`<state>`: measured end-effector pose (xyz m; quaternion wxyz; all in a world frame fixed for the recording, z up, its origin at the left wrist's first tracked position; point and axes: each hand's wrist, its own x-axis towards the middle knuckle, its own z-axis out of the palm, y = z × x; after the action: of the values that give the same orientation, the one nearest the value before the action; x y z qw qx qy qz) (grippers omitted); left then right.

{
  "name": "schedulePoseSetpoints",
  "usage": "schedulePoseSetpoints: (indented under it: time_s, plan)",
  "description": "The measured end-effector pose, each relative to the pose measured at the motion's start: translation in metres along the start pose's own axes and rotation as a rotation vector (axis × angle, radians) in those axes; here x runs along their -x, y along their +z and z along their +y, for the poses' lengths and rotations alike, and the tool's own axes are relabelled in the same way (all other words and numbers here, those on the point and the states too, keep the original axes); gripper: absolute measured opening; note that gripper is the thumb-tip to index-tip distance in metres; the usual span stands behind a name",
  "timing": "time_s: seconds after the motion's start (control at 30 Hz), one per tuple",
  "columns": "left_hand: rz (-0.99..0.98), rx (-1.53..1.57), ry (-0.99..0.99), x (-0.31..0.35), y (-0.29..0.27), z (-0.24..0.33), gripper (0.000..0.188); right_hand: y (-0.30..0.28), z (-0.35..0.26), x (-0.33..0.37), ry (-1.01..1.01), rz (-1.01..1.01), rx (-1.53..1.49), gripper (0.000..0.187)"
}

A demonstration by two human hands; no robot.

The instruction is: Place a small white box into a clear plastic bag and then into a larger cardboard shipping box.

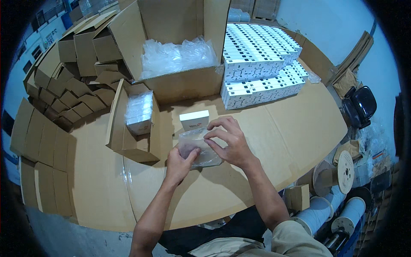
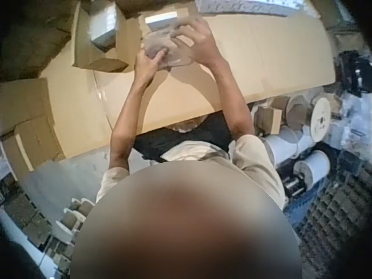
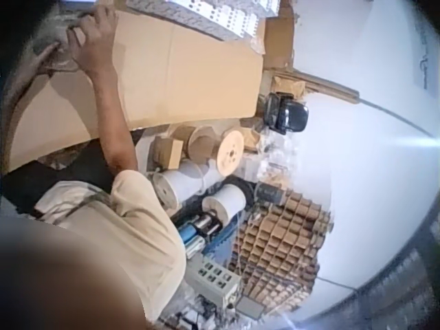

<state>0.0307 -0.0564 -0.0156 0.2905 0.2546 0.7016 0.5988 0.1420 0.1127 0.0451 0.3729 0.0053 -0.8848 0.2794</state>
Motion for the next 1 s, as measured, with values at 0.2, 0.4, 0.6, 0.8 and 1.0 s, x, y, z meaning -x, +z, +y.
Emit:
schedulePoseSetpoints:
  time_s: [0.2,0.4,0.6,0.8,1.0]
  plan:
    - [-0.017,0.023,0.012,0.001,0.001,0.001,0.026,-0.006,-0.013,-0.01,-0.098,-0.174,0.092,0.018]
    - [-0.028,-0.014,0.066,0.009,0.003,0.016,0.038,-0.009,-0.02,-0.031,0.026,-0.55,0.17,0.015]
    - [-0.063,-0.203,0.059,0.007,-0.001,0.01,0.049,0.0,-0.017,-0.04,0.032,-0.471,0.057,0.012]
    - [-0.044,-0.184,0.047,0.005,-0.003,0.005,0.05,0.004,-0.006,-0.037,0.167,-0.145,-0.245,0.013]
    - [-0.006,-0.141,0.131,0.007,-0.001,0.01,0.049,0.026,0.062,-0.02,0.382,0.155,-0.708,0.02]
